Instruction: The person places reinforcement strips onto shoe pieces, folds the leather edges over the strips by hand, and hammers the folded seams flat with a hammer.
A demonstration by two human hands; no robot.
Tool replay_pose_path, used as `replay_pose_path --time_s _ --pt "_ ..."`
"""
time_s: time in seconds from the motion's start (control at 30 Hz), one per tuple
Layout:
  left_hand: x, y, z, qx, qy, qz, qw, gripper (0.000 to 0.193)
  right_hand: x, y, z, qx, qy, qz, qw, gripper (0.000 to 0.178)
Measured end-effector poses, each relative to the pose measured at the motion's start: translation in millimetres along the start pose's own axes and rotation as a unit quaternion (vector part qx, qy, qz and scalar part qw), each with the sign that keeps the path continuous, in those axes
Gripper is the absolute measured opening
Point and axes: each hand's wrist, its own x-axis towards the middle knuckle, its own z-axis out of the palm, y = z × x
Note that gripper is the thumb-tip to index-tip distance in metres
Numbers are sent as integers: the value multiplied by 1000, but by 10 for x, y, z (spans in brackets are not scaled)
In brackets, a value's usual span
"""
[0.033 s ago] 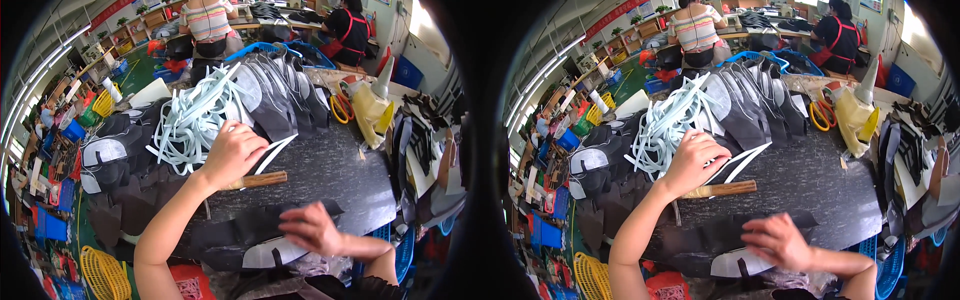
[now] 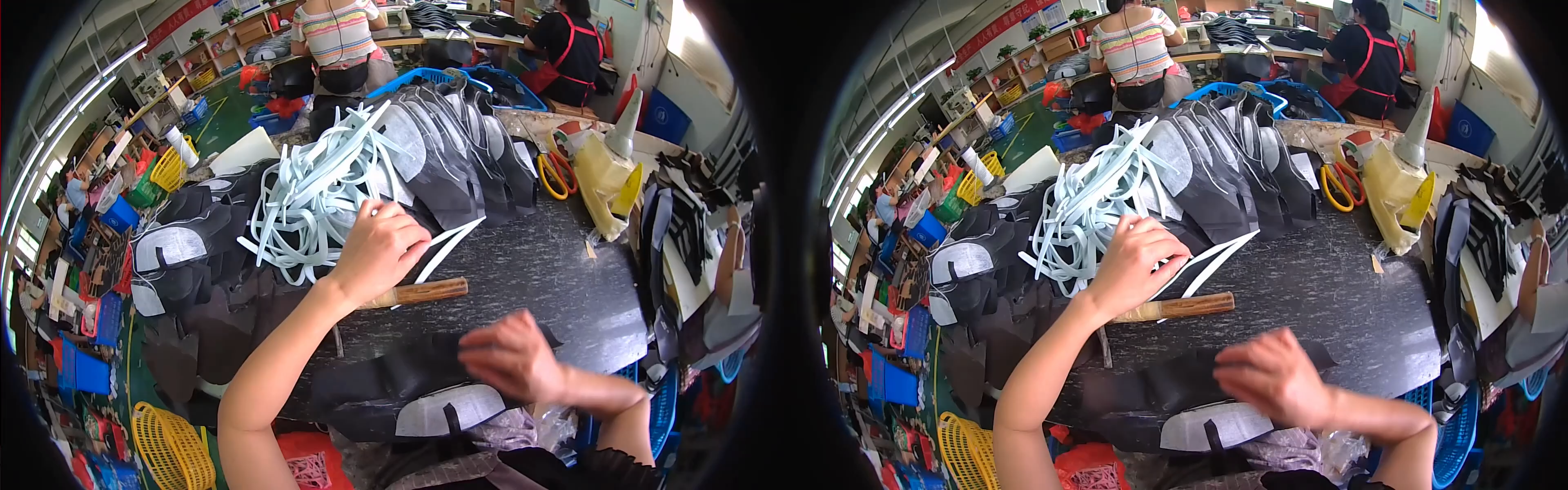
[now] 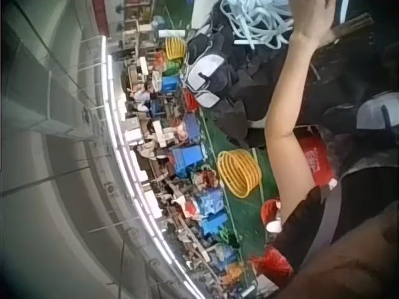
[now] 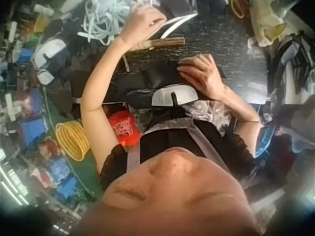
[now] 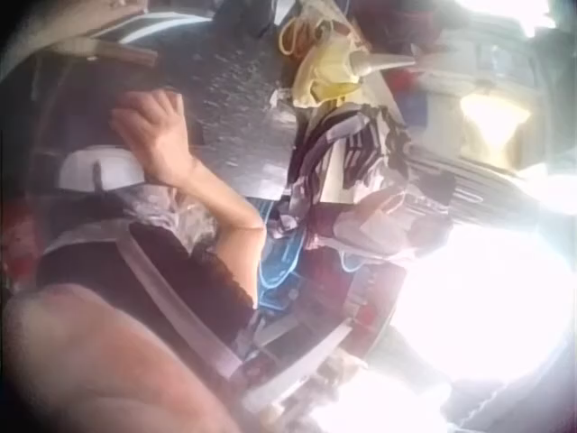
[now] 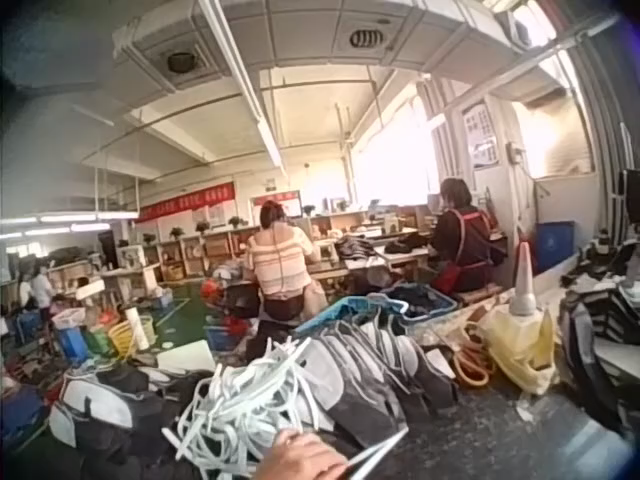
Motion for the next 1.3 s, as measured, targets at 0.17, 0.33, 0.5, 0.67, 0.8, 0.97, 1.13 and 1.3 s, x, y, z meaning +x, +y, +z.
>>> replay_pose_path --time_s 0.17,0.33,0.5,0.67,0.8,0.97,1.13,1.3 --pt "-114 -50 538 58 -47 -35 997 13 759 1100 181 -194 -31 -3 980 19" --pt "-264 -87 606 75 -71 -39 994 18 580 1233 -149 -43 -104 6 994 12" --pt "-240 101 366 89 -69 -16 993 21 346 617 -707 323 112 238 909 5" --pt "-127 143 379 28 -98 -36 994 21 528 939 -197 -7 8 11 1000 22" --pt "-444 209 360 -88 -139 -90 982 34 271 1291 -110 -51 -96 29 994 20" --pt "-557 178 327 -88 -119 -105 983 35 -23 1541 -712 212 72 352 909 15" --pt "-420 113 342 -125 -158 -167 965 30 14 1312 -634 79 48 195 977 21" --pt "-424 253 246 -171 -95 -143 970 32 414 1215 -47 -90 -23 -13 996 27"
